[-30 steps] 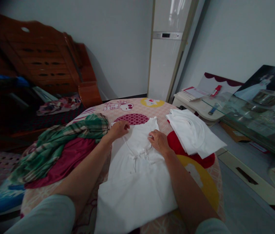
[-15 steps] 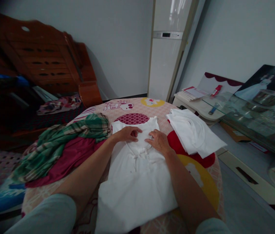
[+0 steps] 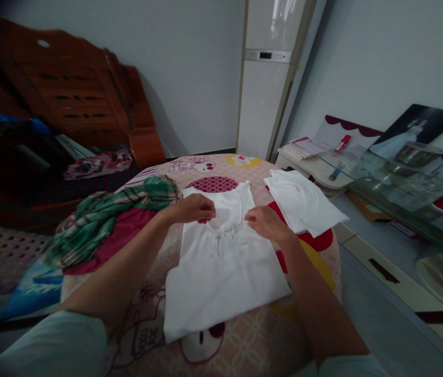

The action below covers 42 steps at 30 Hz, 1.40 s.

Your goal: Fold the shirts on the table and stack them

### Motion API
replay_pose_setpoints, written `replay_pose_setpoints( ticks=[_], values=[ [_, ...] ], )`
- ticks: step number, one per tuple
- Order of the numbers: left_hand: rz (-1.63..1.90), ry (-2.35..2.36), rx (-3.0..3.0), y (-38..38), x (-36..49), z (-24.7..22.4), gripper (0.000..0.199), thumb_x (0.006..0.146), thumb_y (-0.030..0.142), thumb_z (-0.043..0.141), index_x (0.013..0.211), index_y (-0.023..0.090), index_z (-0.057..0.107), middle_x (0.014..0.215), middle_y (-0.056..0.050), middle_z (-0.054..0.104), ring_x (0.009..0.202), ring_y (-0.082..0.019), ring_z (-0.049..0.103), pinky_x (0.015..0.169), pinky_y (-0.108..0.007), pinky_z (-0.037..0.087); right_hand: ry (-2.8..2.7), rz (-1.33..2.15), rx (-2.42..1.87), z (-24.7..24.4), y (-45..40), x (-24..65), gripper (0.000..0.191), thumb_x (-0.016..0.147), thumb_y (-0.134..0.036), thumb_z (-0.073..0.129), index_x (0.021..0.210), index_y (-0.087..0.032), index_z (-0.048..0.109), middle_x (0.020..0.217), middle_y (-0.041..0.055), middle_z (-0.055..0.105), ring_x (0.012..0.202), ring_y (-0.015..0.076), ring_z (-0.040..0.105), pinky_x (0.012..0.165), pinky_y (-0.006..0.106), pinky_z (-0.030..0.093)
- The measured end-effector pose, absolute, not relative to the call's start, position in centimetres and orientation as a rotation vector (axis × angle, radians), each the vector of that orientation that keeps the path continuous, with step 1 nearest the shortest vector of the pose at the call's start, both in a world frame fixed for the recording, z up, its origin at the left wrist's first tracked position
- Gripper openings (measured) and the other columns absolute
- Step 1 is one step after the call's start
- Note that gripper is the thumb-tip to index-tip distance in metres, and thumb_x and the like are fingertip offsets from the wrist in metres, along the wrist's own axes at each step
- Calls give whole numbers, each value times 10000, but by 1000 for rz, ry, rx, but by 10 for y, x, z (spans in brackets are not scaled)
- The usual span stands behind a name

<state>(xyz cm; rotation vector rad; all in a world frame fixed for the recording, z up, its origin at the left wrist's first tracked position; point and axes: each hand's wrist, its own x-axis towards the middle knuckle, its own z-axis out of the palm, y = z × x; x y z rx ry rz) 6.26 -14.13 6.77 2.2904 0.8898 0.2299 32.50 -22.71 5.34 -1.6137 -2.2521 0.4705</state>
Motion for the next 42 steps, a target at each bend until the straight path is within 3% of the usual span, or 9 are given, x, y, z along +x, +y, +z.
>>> replay_pose_setpoints(
  ticks=[4, 8, 11, 20, 27, 32, 37, 42],
  values=[
    [-80, 881, 2440, -186, 50, 53, 101, 790, 262, 646, 780, 178, 700, 700, 4, 699, 654, -123, 624, 586, -203, 368, -2402, 515, -1520, 22, -258, 327, 268, 759, -127, 611, 1000, -156, 727, 1039, 99, 720, 984, 225, 658, 906, 328, 480],
    [-109, 1037, 2456, -223, 39, 42, 298, 772, 470, 700, 909, 208, 665, 852, 2, 717, 755, -154, 637, 609, -225, 368, -2421, 338, -1487, 3, -275, 330, 346, 749, -153, 676, 1094, -173, 672, 1156, 115, 653, 1117, 242, 591, 1007, 379, 432],
    [-144, 1125, 2482, -240, 38, 37, 394, 729, 524, 727, 956, 215, 638, 892, -13, 712, 802, -191, 644, 637, -249, 383, -2434, 228, -1629, 9, -279, 325, 303, 748, -168, 706, 1047, -160, 656, 1078, 116, 651, 1053, 246, 593, 955, 364, 443],
    [-204, 1119, 2543, -257, 44, 35, 233, 772, 368, 677, 934, 202, 653, 948, -71, 712, 921, -264, 663, 713, -296, 441, -2403, 254, -1843, 28, -280, 313, 147, 763, -184, 700, 894, -178, 633, 898, 64, 668, 871, 196, 598, 773, 275, 401],
    [-61, 967, 2570, -264, 34, 31, 357, 790, 219, 650, 1147, 228, 633, 1108, -66, 705, 1038, -251, 650, 852, -306, 463, -2338, 544, -1769, 35, -285, 320, 85, 722, -171, 655, 805, -164, 673, 807, 50, 687, 763, 183, 607, 687, 265, 396],
    [68, 869, 2626, -270, 27, 21, 431, 843, 162, 604, 1268, 225, 571, 1240, -59, 667, 1125, -238, 619, 959, -333, 443, -2289, 585, -1660, 40, -293, 331, 193, 714, -165, 589, 875, -163, 696, 860, 48, 705, 822, 197, 628, 740, 272, 437],
    [50, 904, 2587, -271, 27, 19, 417, 852, 157, 593, 1264, 220, 583, 1253, -58, 665, 1130, -235, 619, 976, -338, 445, -2287, 697, -1599, 40, -295, 324, 279, 752, -250, 624, 1000, -182, 734, 961, 64, 746, 886, 227, 668, 798, 299, 480],
    [31, 958, 2531, -272, 29, 27, 367, 891, 183, 548, 1252, 214, 607, 1241, -71, 676, 1132, -240, 623, 978, -329, 445, -2346, 535, -1588, 37, -294, 315, 192, 794, -260, 637, 913, -202, 776, 957, 91, 767, 908, 256, 696, 834, 326, 505]
  ],
)
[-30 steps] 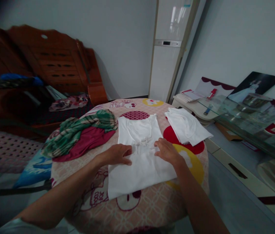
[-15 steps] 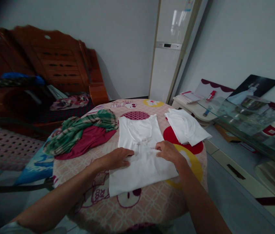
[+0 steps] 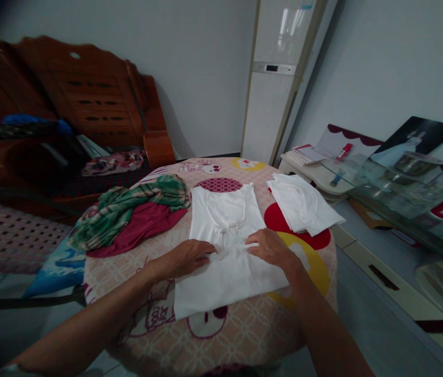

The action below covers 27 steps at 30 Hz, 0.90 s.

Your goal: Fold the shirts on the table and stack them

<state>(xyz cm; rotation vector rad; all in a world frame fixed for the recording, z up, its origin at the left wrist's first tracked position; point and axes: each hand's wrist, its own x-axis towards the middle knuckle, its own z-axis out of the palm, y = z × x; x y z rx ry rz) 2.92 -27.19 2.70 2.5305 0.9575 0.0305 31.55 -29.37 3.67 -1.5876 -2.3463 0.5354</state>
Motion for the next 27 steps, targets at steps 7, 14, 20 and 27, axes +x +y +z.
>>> replay_pose_setpoints(
  ticks=[7, 14, 20, 27],
  values=[
    [159, 913, 2466, -250, 29, 70, 260, 882, 178, 546, 1106, 200, 677, 1091, -50, 728, 1020, -204, 662, 882, -261, 458, -2335, 593, -1460, 72, -282, 330, 223, 845, -272, 587, 944, -198, 773, 931, 58, 770, 839, 217, 705, 772, 288, 513],
    [261, 1091, 2627, -175, 41, 110, 292, 886, 206, 516, 1131, 180, 673, 1101, -65, 714, 1014, -208, 641, 917, -282, 451, -2300, 175, -1532, 118, -227, 329, 249, 846, -219, 571, 997, -193, 767, 1001, 60, 759, 938, 237, 680, 896, 330, 479],
    [121, 1317, 2702, -107, 56, 67, 309, 849, 197, 562, 1129, 140, 680, 1193, -111, 685, 1118, -241, 612, 976, -302, 436, -2362, -59, -1840, 78, -158, 310, 283, 841, -132, 551, 1029, -175, 758, 1077, 114, 740, 1052, 259, 651, 935, 338, 449],
    [170, 1337, 2657, -84, 57, 51, 334, 863, 217, 539, 1161, 160, 679, 1185, -95, 697, 1108, -226, 625, 959, -280, 445, -2375, -107, -1932, 56, -136, 308, 290, 857, -126, 515, 1012, -181, 754, 1037, 120, 742, 1025, 256, 654, 893, 332, 451]
  ],
)
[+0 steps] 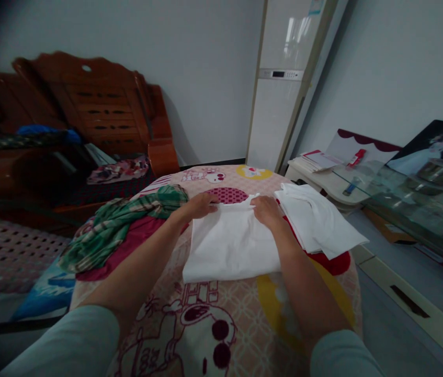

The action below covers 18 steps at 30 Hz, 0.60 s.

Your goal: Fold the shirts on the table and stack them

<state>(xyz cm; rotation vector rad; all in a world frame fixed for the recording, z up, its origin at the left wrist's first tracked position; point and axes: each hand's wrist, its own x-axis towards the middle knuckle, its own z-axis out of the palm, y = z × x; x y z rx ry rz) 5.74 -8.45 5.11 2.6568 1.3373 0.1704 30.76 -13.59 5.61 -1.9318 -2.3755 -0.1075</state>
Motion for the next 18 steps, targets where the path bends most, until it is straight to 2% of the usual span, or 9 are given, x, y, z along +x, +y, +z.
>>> replay_pose_setpoints(
  ticks=[4, 7, 11, 15, 18],
  values=[
    [144, 1403, 2657, -73, 59, 62, 341, 870, 240, 547, 1183, 175, 664, 1180, -93, 693, 1108, -237, 624, 952, -293, 453, -2381, -178, -1921, 62, -122, 305, 307, 871, -126, 501, 1058, -181, 738, 1057, 123, 730, 1039, 262, 638, 909, 350, 436],
    [126, 1549, 2653, -76, 65, 57, 325, 870, 192, 543, 1172, 142, 649, 1206, -133, 667, 1143, -265, 606, 968, -342, 457, -2353, -215, -1953, 55, -115, 296, 335, 903, -147, 476, 1142, -167, 711, 1100, 161, 703, 1065, 290, 615, 948, 395, 426],
    [375, 1597, 2661, -105, 77, 35, 354, 884, 138, 515, 1227, 109, 596, 1319, -187, 589, 1265, -278, 524, 1065, -410, 414, -2299, -165, -1899, 33, -128, 290, 373, 917, -123, 428, 1181, -149, 690, 1243, 181, 637, 1154, 294, 569, 1013, 408, 411],
    [463, 1255, 2678, -140, 84, 2, 461, 950, 258, 465, 1400, 158, 462, 1446, -146, 514, 1343, -232, 470, 1120, -406, 386, -2341, 3, -1775, 5, -154, 293, 413, 946, -137, 360, 1257, -117, 631, 1342, 176, 592, 1250, 254, 537, 1065, 384, 402],
    [398, 1325, 2692, -153, 78, -19, 562, 981, 383, 405, 1479, 127, 363, 1535, -172, 399, 1428, -270, 363, 1166, -467, 305, -2339, 33, -1739, -16, -166, 295, 470, 979, -265, 387, 1413, -119, 489, 1474, 175, 481, 1379, 252, 425, 1133, 423, 338]
  ],
)
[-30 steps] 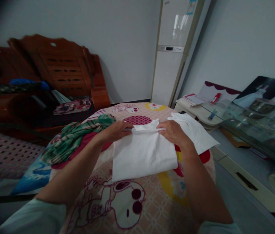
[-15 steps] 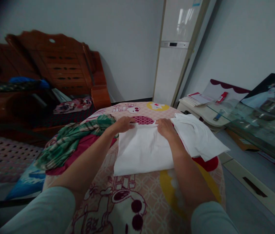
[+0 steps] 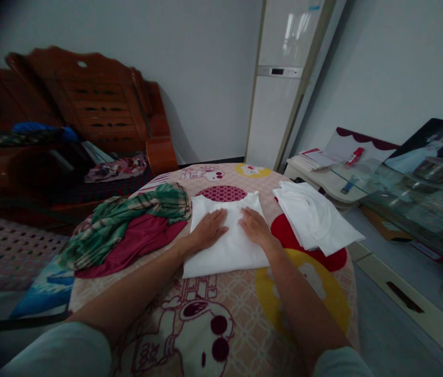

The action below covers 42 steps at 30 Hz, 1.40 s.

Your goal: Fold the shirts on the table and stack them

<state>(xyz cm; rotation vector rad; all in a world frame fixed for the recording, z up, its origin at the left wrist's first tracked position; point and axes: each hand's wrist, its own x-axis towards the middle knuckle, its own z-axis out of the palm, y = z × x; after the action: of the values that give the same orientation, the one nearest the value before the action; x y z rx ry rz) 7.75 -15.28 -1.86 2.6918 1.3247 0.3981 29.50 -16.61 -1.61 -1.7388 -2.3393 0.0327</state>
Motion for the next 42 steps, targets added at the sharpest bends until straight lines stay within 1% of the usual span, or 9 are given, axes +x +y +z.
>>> replay_pose_setpoints(
  ticks=[2, 5, 11, 16, 20, 29, 32, 35, 42],
  values=[
    [385, 1415, 2703, -155, 71, -26, 588, 990, 431, 369, 1504, 145, 338, 1567, -160, 347, 1460, -278, 304, 1189, -482, 248, -2309, 23, -1776, -26, -169, 297, 527, 988, -341, 394, 1467, -123, 418, 1531, 174, 406, 1427, 267, 358, 1162, 448, 288],
    [388, 1511, 2695, -153, 63, -30, 579, 990, 445, 366, 1512, 194, 347, 1571, -135, 346, 1464, -281, 295, 1189, -481, 241, -2287, 13, -1812, -32, -169, 299, 562, 1001, -378, 365, 1489, -99, 380, 1557, 180, 358, 1455, 274, 305, 1180, 440, 246],
    [386, 1570, 2679, -149, 59, -30, 585, 991, 475, 350, 1502, 190, 370, 1572, -136, 346, 1459, -323, 292, 1174, -527, 244, -2284, 0, -1827, -28, -170, 304, 537, 1000, -403, 384, 1483, -171, 408, 1553, 147, 380, 1440, 275, 334, 1165, 448, 269],
    [365, 1608, 2633, -152, 69, -21, 599, 978, 485, 389, 1497, 186, 362, 1572, -156, 340, 1457, -332, 291, 1165, -539, 250, -2291, -61, -1824, -32, -169, 305, 539, 1007, -412, 371, 1471, -144, 422, 1539, 180, 390, 1425, 296, 347, 1146, 469, 282],
    [355, 1365, 2720, -150, 78, -17, 613, 988, 472, 372, 1525, 183, 305, 1592, -138, 304, 1480, -283, 249, 1195, -504, 210, -2277, -104, -1820, -39, -163, 307, 535, 1010, -419, 362, 1469, -151, 426, 1537, 162, 400, 1428, 285, 340, 1147, 457, 279],
    [344, 1321, 2756, -132, 70, -37, 567, 997, 480, 347, 1516, 252, 346, 1584, -81, 335, 1465, -286, 291, 1181, -527, 237, -2225, -79, -1858, -36, -161, 308, 549, 1008, -390, 341, 1451, -86, 453, 1530, 182, 404, 1424, 305, 349, 1152, 460, 284],
    [367, 1322, 2766, -132, 71, -38, 560, 996, 477, 352, 1510, 254, 358, 1572, -87, 360, 1457, -289, 308, 1174, -532, 248, -2217, -25, -1780, -27, -167, 303, 548, 1007, -402, 333, 1463, -120, 447, 1527, 161, 416, 1429, 290, 350, 1167, 466, 272],
    [396, 1316, 2770, -132, 71, -39, 562, 994, 480, 352, 1506, 249, 365, 1571, -89, 361, 1454, -291, 313, 1171, -530, 249, -2259, 24, -1634, -22, -174, 293, 573, 1008, -443, 325, 1503, -161, 387, 1557, 129, 378, 1455, 256, 308, 1186, 454, 252],
    [447, 1267, 2742, -130, 69, -40, 563, 990, 476, 372, 1496, 229, 383, 1571, -103, 359, 1451, -293, 317, 1177, -535, 230, -2410, 73, -1686, -33, -181, 279, 589, 1003, -460, 361, 1499, -144, 393, 1592, 144, 299, 1477, 287, 251, 1195, 476, 214]
  ],
)
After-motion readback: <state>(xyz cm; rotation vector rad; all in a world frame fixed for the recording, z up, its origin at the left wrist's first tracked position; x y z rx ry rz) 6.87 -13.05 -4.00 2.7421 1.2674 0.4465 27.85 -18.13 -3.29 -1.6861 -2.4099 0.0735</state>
